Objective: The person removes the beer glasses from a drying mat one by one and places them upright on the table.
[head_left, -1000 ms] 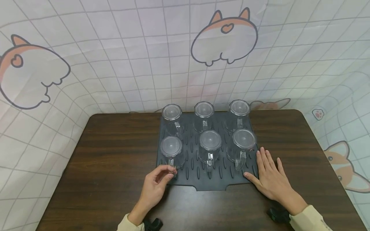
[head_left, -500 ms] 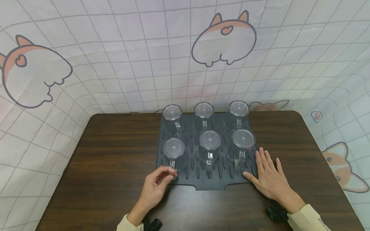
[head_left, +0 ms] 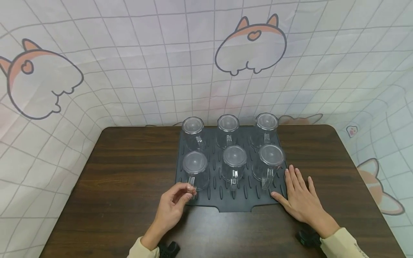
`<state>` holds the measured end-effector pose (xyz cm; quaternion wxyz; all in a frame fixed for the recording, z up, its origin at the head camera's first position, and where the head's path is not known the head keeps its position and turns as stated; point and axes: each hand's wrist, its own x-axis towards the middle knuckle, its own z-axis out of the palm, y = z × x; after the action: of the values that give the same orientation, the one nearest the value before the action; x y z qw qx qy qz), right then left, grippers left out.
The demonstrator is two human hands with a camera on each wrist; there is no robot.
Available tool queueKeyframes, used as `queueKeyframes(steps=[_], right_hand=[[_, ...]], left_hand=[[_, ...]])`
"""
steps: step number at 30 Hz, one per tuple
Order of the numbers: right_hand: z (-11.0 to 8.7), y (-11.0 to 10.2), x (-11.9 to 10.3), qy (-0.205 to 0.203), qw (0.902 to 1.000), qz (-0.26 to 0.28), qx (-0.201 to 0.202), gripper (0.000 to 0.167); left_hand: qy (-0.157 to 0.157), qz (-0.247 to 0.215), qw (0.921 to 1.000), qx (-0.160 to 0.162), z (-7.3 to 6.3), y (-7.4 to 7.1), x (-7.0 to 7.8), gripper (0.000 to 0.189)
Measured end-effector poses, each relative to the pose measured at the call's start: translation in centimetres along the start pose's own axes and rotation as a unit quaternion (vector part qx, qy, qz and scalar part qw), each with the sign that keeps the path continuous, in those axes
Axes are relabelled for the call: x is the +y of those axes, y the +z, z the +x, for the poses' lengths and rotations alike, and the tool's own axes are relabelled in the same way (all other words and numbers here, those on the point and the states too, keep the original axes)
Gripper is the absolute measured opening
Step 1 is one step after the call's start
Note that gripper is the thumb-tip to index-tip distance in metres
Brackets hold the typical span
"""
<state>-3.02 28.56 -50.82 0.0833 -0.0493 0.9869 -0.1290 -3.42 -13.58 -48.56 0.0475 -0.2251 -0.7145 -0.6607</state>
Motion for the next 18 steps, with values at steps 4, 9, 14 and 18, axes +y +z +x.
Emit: queueKeyframes(steps=[4, 9, 14, 18], right_hand=[[0.0, 0.1, 0.1, 0.000, 1.0000, 0.004, -0.004, 0.103], [0.0, 0.0, 0.2, -0.003, 0.9999, 0.011, -0.005, 0.102], [-0.1, -0.2, 0.3, 0.003, 0.9997, 0.021, -0.011, 0.099], [-0.1, -0.6, 0.3, 0.013, 0.9992, 0.036, -0.016, 0.094]], left_hand=[[0.012, 0.006, 0.9999, 0.002, 0.3, -0.2, 0.4, 0.017], [0.018, 0.016, 0.9997, 0.007, 0.6, -0.6, 0.9, 0.018], [0.021, 0.028, 0.9993, 0.009, 1.0, -0.8, 1.5, 0.018], [0.025, 0.041, 0.9988, 0.013, 1.3, -1.0, 2.0, 0.018]])
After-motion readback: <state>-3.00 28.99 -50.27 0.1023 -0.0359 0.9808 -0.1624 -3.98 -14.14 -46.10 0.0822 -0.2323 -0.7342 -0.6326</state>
